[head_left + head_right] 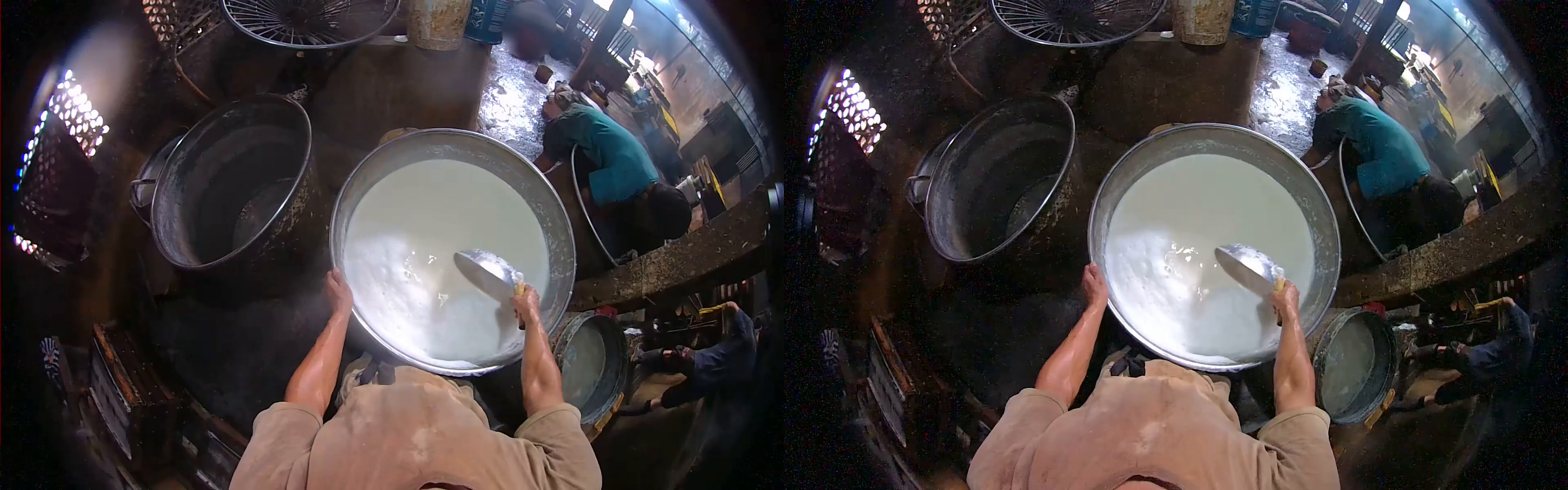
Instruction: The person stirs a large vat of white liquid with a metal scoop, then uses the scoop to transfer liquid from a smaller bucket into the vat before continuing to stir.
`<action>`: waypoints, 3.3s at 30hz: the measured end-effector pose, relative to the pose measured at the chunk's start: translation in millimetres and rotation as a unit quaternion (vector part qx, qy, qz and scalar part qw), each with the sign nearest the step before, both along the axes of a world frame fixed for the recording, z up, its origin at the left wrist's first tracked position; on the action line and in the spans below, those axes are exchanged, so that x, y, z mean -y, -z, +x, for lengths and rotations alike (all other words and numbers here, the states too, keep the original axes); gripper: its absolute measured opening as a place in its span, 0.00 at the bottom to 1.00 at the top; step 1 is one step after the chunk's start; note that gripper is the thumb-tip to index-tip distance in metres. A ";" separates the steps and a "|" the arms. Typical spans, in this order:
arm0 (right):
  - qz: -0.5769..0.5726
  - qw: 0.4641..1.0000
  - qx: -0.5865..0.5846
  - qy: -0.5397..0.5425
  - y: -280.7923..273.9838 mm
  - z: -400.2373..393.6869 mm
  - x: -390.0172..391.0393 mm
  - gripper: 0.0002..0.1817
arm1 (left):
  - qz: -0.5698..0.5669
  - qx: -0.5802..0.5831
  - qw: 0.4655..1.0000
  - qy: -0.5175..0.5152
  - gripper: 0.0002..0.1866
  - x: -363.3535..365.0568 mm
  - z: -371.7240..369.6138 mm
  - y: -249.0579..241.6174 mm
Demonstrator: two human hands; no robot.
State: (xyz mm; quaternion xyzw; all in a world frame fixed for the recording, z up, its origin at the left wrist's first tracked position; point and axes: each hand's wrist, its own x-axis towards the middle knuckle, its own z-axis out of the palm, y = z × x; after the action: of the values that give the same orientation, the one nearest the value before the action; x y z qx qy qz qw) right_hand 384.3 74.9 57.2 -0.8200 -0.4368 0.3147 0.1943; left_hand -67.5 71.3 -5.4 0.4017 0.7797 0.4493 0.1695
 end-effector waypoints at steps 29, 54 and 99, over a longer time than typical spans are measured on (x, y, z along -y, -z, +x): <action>-0.069 0.973 -0.215 -0.039 -47.0 -217.3 64.4 0.20 | -0.007 0.062 0.997 0.048 0.19 -18.2 -6.7 -0.9; -0.025 0.972 0.112 -0.204 54.3 -188.5 -79.3 0.11 | -0.023 0.034 0.997 0.064 0.18 -19.6 -4.4 -16.1; 0.017 0.999 -0.014 0.030 -0.7 -3.5 8.8 0.12 | -0.077 -0.056 0.995 0.001 0.21 -11.5 -4.2 -8.3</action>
State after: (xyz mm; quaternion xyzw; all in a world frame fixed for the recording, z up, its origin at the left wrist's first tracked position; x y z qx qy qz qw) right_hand 380.7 66.2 57.9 -0.8247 -0.4147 0.3128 0.2237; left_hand -71.6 82.8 2.9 0.4129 0.8197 0.3646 0.1570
